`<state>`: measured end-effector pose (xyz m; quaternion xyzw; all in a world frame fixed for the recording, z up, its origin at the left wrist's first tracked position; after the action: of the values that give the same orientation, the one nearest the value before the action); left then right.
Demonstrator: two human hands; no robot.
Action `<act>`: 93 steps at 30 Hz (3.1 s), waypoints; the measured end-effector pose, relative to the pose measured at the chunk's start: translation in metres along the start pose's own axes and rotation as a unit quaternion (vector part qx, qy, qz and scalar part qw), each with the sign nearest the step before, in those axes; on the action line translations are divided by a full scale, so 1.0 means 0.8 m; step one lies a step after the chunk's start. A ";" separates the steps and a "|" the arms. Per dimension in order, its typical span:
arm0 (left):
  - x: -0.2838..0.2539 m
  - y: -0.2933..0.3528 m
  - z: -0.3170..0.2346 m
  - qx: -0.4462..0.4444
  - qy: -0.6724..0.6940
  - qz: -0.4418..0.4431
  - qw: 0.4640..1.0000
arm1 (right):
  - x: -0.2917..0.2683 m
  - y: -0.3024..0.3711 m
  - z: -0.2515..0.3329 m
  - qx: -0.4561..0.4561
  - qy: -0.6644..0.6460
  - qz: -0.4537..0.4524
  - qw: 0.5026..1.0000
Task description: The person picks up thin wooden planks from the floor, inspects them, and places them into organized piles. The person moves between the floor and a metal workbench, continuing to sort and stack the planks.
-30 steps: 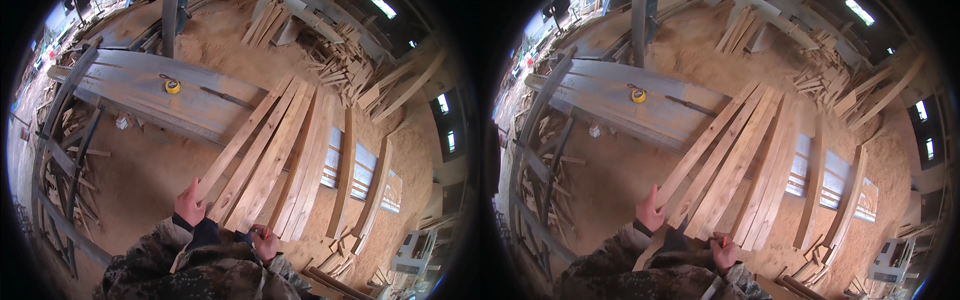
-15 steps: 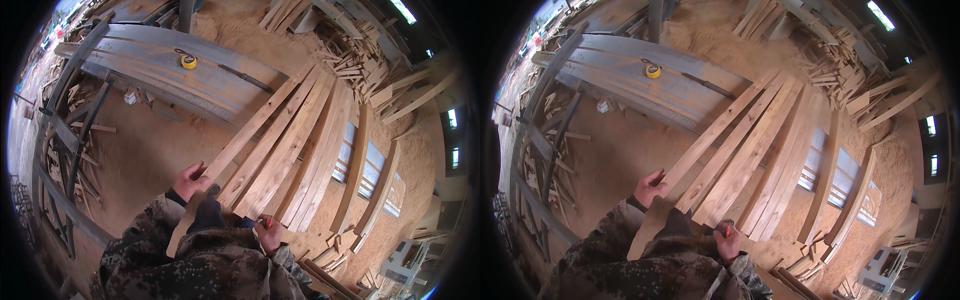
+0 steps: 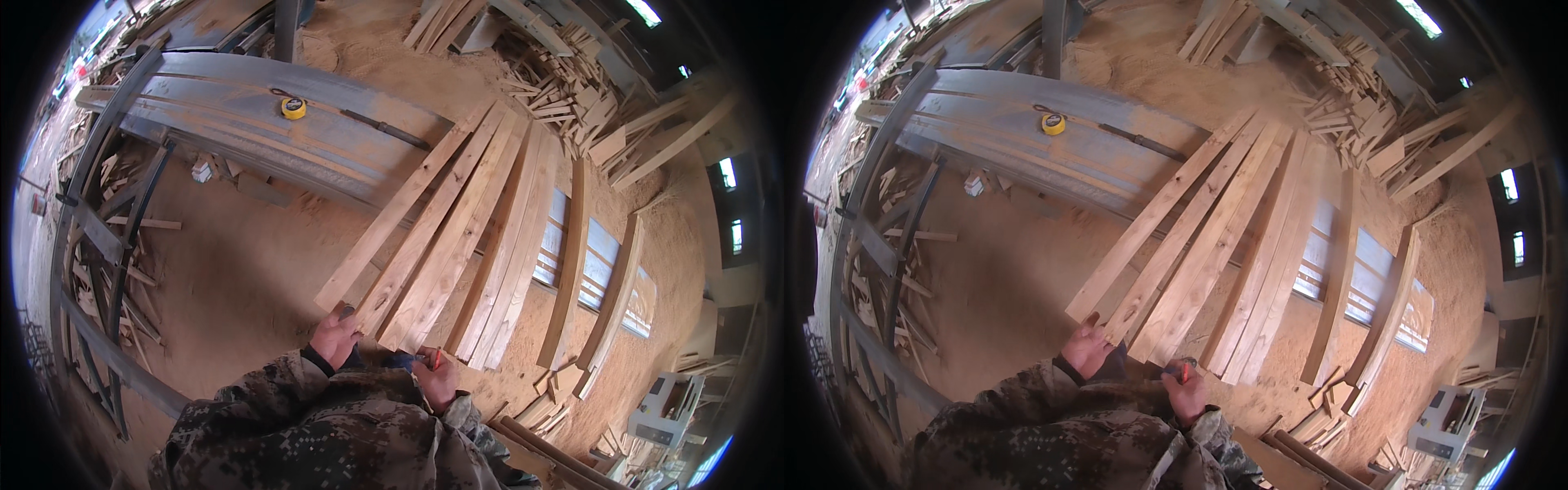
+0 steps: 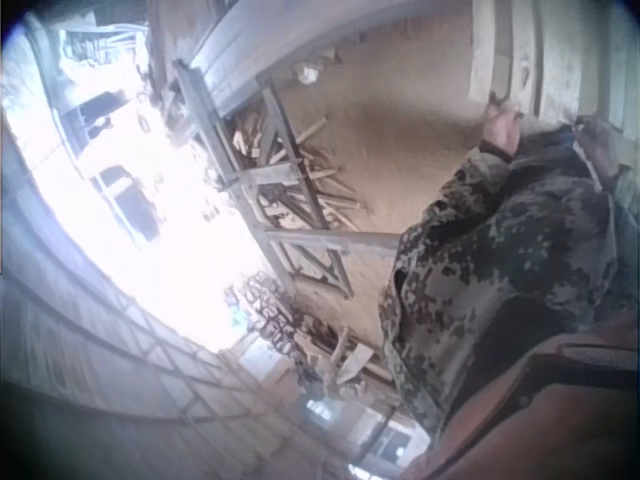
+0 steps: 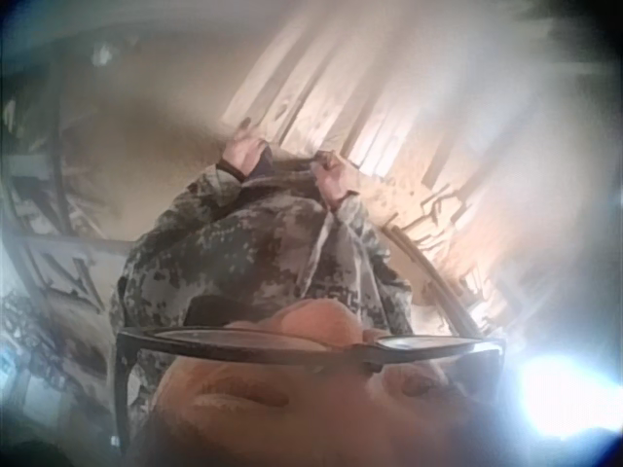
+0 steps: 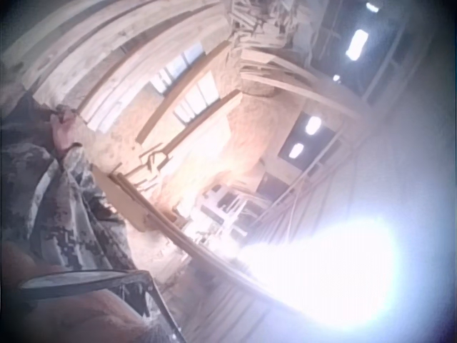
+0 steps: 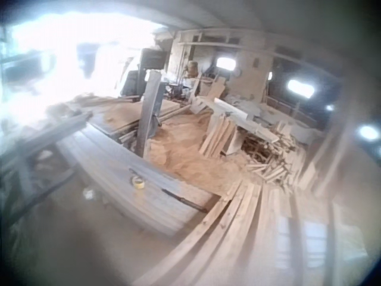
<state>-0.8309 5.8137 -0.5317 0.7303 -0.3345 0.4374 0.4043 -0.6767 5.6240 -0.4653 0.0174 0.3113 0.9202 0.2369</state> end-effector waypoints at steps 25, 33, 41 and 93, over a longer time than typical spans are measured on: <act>0.053 0.025 -0.029 -0.144 -0.148 0.062 0.976 | -0.002 0.011 -0.014 0.024 -0.089 -0.004 0.996; 0.057 0.034 -0.019 -0.135 0.129 0.036 0.982 | -0.008 0.014 -0.019 -0.006 -0.099 0.000 0.995; 0.052 0.029 -0.011 -0.124 0.150 0.057 0.979 | -0.017 0.017 -0.026 -0.020 -0.096 0.005 0.995; 0.105 0.032 -0.034 0.144 -0.821 0.019 0.552 | 0.009 0.006 0.022 -0.002 0.019 0.031 0.999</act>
<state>-0.8291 5.8152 -0.4395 0.8143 -0.4674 -0.3020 -0.1652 -0.6815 5.6341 -0.4491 0.0092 0.3133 0.9279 0.2018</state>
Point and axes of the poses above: each hand's wrist, its own y-axis away from the middle knuckle, its own x-axis out of the palm, z = x × y, the point moved 2 cm from there along -y, towards the middle knuckle, and after that the axes turned 14 degrees about z, right-handed, at the moved point
